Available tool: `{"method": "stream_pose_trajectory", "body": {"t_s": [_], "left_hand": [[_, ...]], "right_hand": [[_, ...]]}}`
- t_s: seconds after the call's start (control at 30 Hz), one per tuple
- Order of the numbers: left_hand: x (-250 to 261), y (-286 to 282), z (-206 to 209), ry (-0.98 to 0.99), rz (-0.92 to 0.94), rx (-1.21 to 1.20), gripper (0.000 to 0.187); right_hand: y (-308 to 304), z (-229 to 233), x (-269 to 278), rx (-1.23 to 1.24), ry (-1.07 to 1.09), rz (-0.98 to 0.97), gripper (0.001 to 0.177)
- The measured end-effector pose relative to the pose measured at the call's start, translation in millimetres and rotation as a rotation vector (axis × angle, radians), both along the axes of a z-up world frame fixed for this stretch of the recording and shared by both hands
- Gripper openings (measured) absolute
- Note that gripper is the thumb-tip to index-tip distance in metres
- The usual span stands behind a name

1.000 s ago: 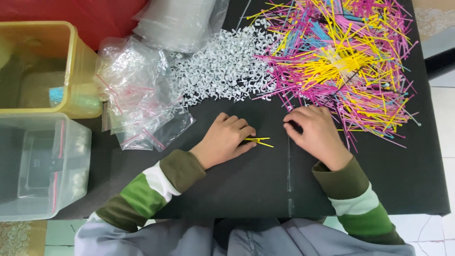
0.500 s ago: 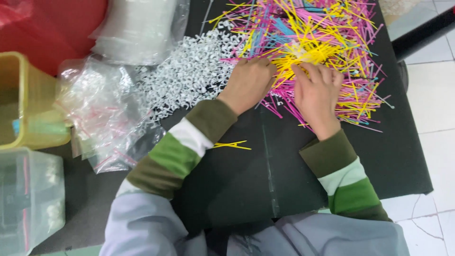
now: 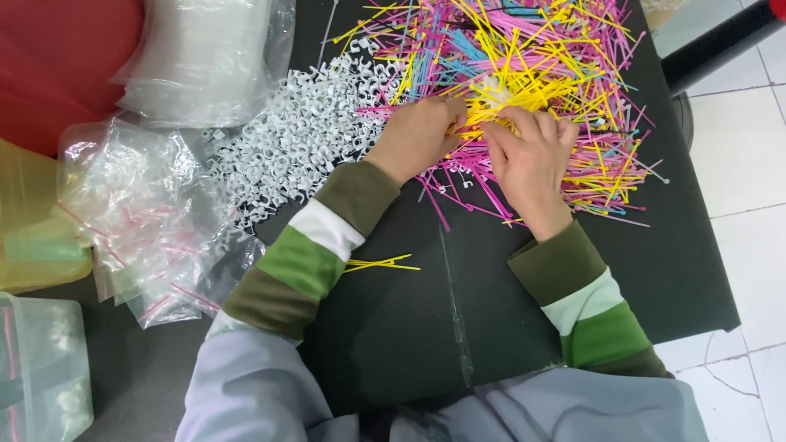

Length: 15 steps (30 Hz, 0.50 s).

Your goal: The person picks up yellow cable ties one by one, groups them into a bundle, and places the bundle inside a clear plastic bag.

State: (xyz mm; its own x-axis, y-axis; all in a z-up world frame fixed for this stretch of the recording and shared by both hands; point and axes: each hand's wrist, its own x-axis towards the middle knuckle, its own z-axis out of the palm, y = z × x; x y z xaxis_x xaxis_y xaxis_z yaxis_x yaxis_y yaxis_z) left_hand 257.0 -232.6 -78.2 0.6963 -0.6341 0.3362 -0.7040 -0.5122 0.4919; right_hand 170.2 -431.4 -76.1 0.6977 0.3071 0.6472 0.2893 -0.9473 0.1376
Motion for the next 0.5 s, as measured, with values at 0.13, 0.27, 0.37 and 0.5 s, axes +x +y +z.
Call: {"method": "stream_pose_trajectory", "body": {"t_s": [0.13,0.27,0.37,0.5], "left_hand": [[-8.6,4.9,13.6,-0.07,-0.01,0.049,0.026],[-13.0,7.9,23.2,-0.298,0.058,0.057,0.008],[-18.4,10.7,43.1,-0.491,0.099,0.077,0.013],[-17.8,13.6,60.0,-0.633,0.159,0.107,0.014]], "right_hand": [[2.7,8.4,-1.9,0.052,-0.043,0.003,0.006],[10.7,23.2,-8.3,0.112,-0.123,0.017,0.006],[14.4,30.2,-11.8,0.124,-0.157,0.014,0.008],[13.9,33.6,-13.3,0.075,-0.188,0.02,0.011]]}}
